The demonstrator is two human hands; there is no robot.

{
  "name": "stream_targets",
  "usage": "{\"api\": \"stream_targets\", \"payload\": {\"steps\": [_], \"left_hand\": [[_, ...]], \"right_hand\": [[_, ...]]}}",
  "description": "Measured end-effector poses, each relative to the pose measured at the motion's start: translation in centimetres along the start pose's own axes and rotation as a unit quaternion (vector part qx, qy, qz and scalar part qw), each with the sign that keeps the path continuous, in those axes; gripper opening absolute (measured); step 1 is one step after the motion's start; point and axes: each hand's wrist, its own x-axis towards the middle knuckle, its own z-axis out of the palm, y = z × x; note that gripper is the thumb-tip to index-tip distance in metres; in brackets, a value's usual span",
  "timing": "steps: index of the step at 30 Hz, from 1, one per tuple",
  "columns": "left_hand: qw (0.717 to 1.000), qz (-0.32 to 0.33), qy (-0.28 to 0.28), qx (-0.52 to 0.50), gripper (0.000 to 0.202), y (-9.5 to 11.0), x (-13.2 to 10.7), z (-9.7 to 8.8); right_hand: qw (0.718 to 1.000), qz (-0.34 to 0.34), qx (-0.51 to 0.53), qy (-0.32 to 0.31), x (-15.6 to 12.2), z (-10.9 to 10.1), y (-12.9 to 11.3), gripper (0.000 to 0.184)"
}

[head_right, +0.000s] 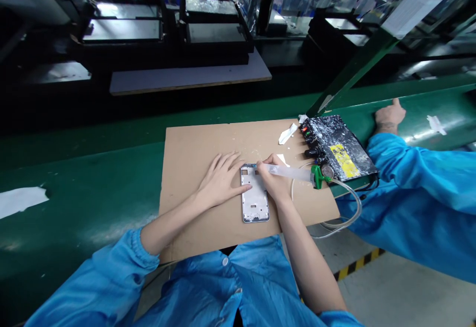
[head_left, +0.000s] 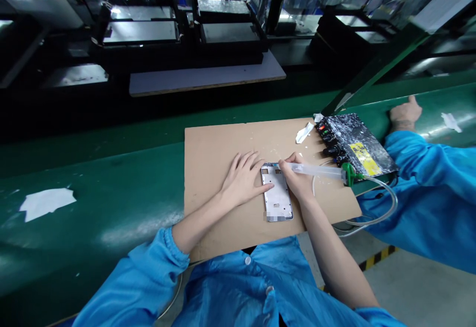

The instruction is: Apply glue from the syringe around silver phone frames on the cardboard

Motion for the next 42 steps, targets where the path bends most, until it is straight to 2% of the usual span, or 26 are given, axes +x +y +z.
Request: {"api": "stream_targets", "payload": {"steps": [42], "left_hand": [[1.0,-0.001,-0.008,0.005,0.079,0.11,-0.05,-0.34]], "right_hand": [[1.0,0.008,-0.014,0.0,0.05,0.02,0.38,0.03]]}}
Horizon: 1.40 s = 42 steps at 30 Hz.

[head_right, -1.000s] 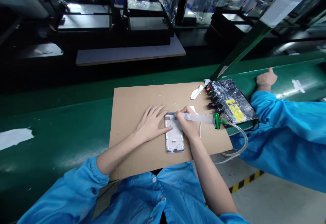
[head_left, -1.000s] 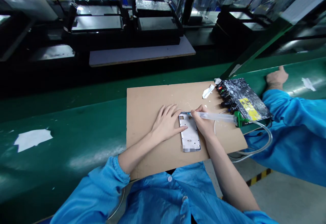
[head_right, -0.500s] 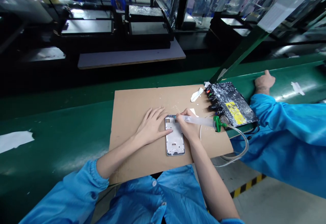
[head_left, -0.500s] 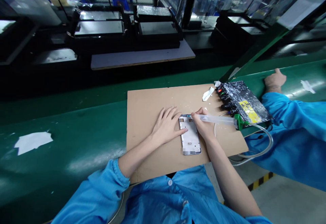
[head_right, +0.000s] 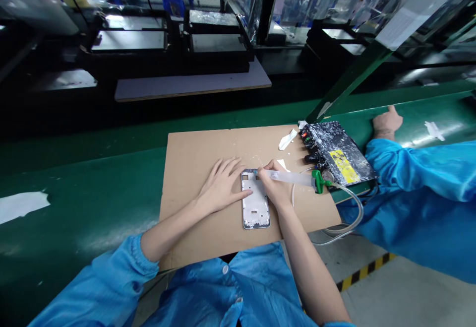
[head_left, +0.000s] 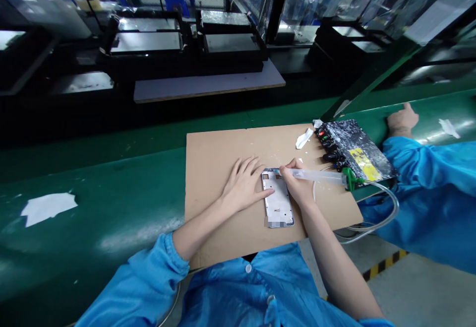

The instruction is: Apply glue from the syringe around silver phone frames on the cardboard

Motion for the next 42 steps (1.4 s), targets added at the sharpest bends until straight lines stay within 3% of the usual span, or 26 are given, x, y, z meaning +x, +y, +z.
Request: {"api": "stream_targets", "payload": {"steps": [24,42], "left_hand": [[1.0,0.006,0.01,0.005,0.081,-0.3,0.0,0.5],[1.0,0.002,0.003,-0.001,0.082,-0.1,0.0,0.3]], "right_hand": [[1.0,-0.012,0.001,-0.001,0.0,0.0,0.3,0.031],[1.0,-0.001,0.004,0.009,-0.2,0.1,-0.9,0.028]]}}
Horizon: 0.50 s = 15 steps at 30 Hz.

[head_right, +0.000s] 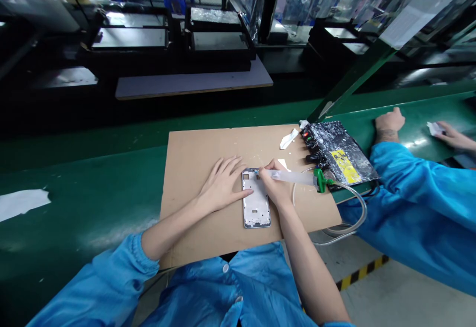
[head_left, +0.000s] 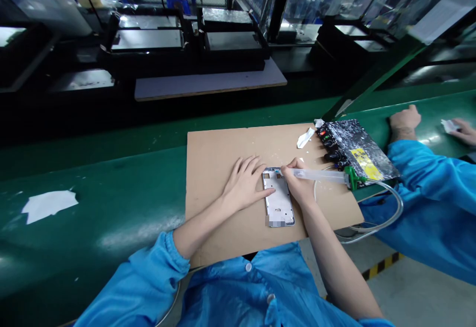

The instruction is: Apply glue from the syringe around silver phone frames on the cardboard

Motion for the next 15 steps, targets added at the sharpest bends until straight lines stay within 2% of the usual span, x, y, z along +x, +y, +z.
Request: {"api": "stream_targets", "payload": {"steps": [15], "left_hand": [[1.0,0.0,0.008,-0.004,0.081,-0.12,0.0,0.34]], "right_hand": [[1.0,0.001,-0.002,-0.003,0.09,-0.06,0.62,0.028]]}}
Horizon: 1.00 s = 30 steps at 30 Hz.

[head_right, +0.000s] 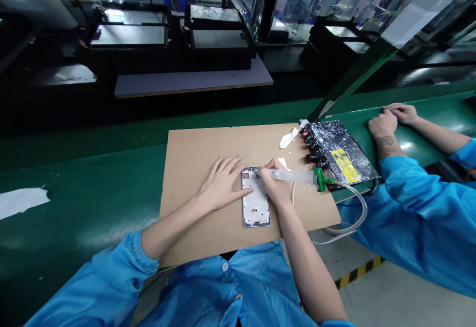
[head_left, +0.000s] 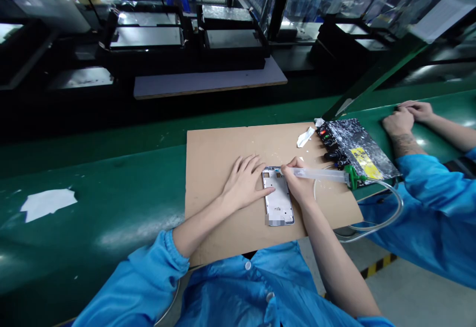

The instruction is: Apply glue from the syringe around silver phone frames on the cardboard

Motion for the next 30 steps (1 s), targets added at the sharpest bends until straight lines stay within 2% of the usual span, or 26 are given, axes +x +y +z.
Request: {"api": "stream_targets", "payload": {"steps": [30], "left_hand": [[1.0,-0.002,-0.009,0.007,0.082,0.1,0.04,-0.2]], "right_hand": [[1.0,-0.007,-0.007,-0.009,-0.16,-0.08,-0.42,0.032]]}}
